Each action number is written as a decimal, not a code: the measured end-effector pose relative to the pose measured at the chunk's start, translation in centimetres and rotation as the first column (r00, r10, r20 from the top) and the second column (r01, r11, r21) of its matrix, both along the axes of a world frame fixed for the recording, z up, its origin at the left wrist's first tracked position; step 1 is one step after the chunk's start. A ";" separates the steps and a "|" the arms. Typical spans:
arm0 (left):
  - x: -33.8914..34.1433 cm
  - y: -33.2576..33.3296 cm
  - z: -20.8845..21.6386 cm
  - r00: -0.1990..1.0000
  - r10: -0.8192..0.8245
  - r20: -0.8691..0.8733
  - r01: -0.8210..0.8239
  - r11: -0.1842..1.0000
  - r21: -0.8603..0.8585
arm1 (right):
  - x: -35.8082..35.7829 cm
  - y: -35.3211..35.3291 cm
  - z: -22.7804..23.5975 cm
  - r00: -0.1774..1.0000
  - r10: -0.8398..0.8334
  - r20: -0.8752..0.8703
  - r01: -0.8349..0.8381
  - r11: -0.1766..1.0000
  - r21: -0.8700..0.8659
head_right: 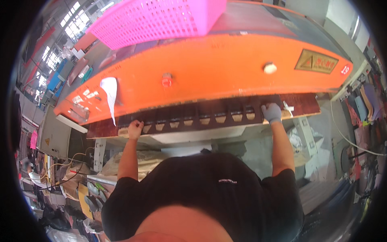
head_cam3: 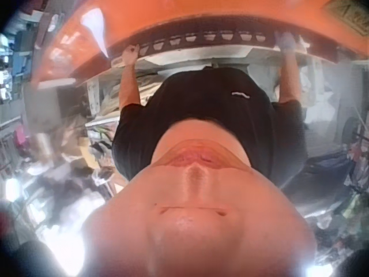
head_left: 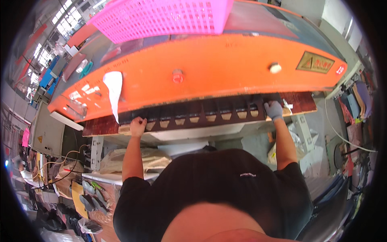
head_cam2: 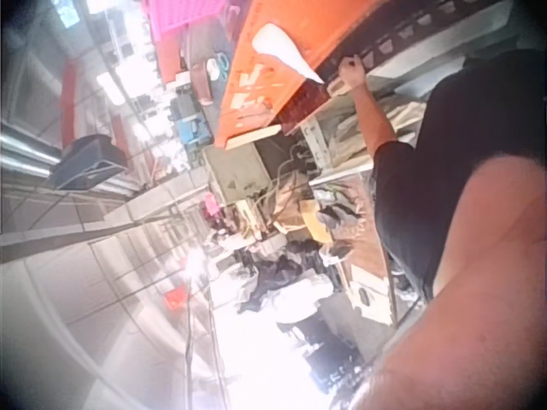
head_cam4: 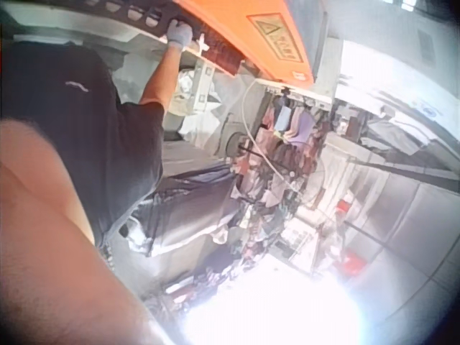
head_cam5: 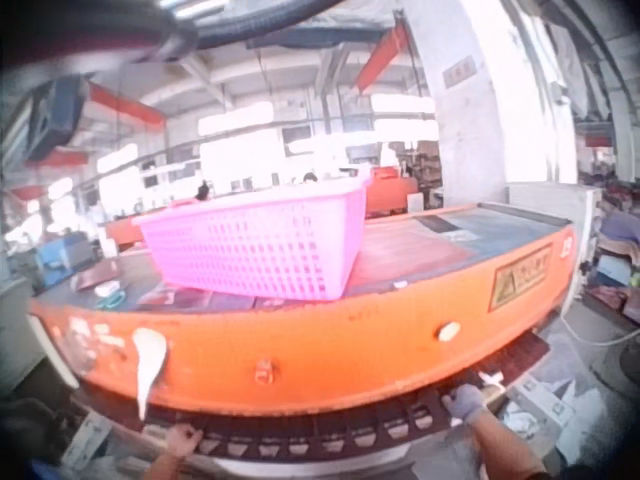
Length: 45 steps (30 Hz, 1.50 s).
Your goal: The person repeatedly places a white strip of material into a hydraulic press, closes the press to compress it, then opens the press and removes the strip. This cycle is repeated multiple times. The person also handles a black rubber mat with oval cutouts, aligning and pressing it under the press.
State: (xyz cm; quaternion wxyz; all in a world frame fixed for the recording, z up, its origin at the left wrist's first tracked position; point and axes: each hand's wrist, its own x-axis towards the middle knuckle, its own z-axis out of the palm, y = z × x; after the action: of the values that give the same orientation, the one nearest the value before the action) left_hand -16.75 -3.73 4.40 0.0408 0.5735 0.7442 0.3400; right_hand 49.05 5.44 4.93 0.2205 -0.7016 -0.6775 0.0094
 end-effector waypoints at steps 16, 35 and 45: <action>1.4 -2.1 -0.1 0.982 -0.020 -0.189 0.061 0.975 0.212 | -1.2 -0.1 -1.5 0.981 -0.176 -0.077 0.181 0.982 0.052; 15.9 6.1 4.1 0.755 -0.592 -0.283 0.608 0.793 -0.037 | -31.3 10.2 4.9 0.903 0.396 -0.166 -0.410 0.910 -0.059; 17.5 7.1 0.8 0.730 -0.606 -0.317 0.614 0.784 -0.085 | -30.7 11.2 5.8 0.568 0.154 -0.809 -0.461 0.873 -0.157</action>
State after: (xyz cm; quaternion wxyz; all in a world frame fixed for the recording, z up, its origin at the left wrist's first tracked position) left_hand 0.76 3.36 5.24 0.0188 0.8344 0.5062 0.2173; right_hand 18.40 16.61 10.76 0.3553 -0.5236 -0.6156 0.4698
